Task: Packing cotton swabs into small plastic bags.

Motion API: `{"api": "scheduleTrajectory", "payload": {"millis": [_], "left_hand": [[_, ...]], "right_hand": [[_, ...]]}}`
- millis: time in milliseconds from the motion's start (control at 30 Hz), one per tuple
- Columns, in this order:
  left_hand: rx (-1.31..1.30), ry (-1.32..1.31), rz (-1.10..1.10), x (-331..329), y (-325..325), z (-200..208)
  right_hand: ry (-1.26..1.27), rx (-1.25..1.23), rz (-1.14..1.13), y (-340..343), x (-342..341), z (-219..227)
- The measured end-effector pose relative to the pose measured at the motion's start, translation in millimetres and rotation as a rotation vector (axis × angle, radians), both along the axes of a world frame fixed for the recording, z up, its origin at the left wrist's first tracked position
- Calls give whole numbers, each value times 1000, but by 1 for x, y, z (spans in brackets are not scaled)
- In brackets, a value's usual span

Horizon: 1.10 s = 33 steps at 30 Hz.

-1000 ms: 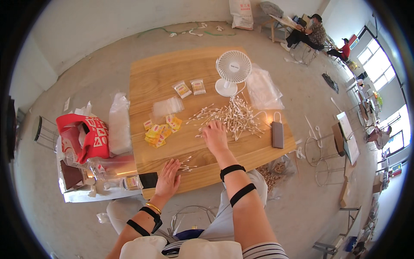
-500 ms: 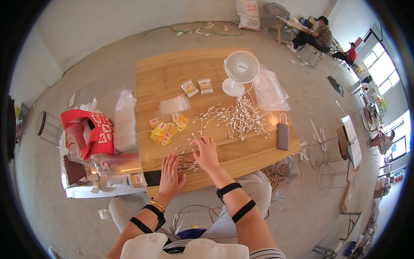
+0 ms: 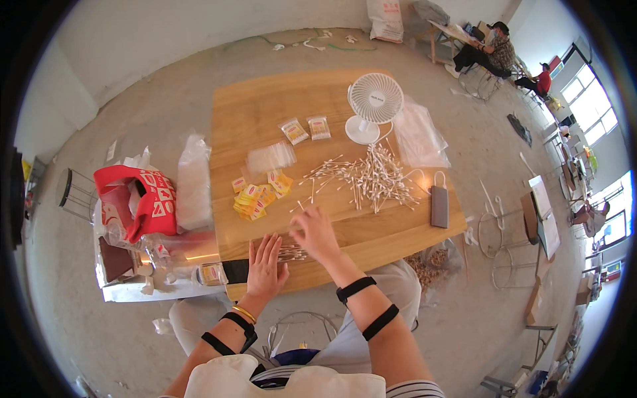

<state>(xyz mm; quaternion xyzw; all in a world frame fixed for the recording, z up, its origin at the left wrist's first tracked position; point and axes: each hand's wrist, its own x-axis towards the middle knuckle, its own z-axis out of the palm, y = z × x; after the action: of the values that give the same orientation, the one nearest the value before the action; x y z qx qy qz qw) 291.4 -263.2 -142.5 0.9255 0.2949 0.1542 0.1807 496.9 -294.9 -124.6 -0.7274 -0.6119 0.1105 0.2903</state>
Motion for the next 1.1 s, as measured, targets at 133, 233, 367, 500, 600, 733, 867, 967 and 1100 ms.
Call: {"api": "scheduleTrajectory", "payload": {"millis": [133, 233, 367, 500, 600, 733, 867, 967, 1100], "left_hand": [[-21, 5, -7, 1, 0, 1], [-33, 4, -6, 1, 0, 0], [-31, -14, -2, 0, 0, -2], [-29, -23, 1, 2, 0, 0], [-40, -36, 8, 1, 1, 1], [-62, -45, -16, 1, 1, -5], [-17, -60, -38, 2, 3, -15], [-58, -85, -63, 4, 3, -9], [-51, -68, -32, 1, 2, -15]], "right_hand": [[-172, 165, -199, 13, 16, -2], [-169, 41, -225, 21, 24, -2], [-147, -23, -202, 16, 10, -8], [24, 69, 81, 0, -9, -2], [335, 133, -63, -12, -17, -5], [376, 263, -223, -18, -38, -15], [515, 231, -89, -3, -73, -13], [490, 309, -155, 0, -70, -20], [503, 314, -293, -11, -66, -20]]}}
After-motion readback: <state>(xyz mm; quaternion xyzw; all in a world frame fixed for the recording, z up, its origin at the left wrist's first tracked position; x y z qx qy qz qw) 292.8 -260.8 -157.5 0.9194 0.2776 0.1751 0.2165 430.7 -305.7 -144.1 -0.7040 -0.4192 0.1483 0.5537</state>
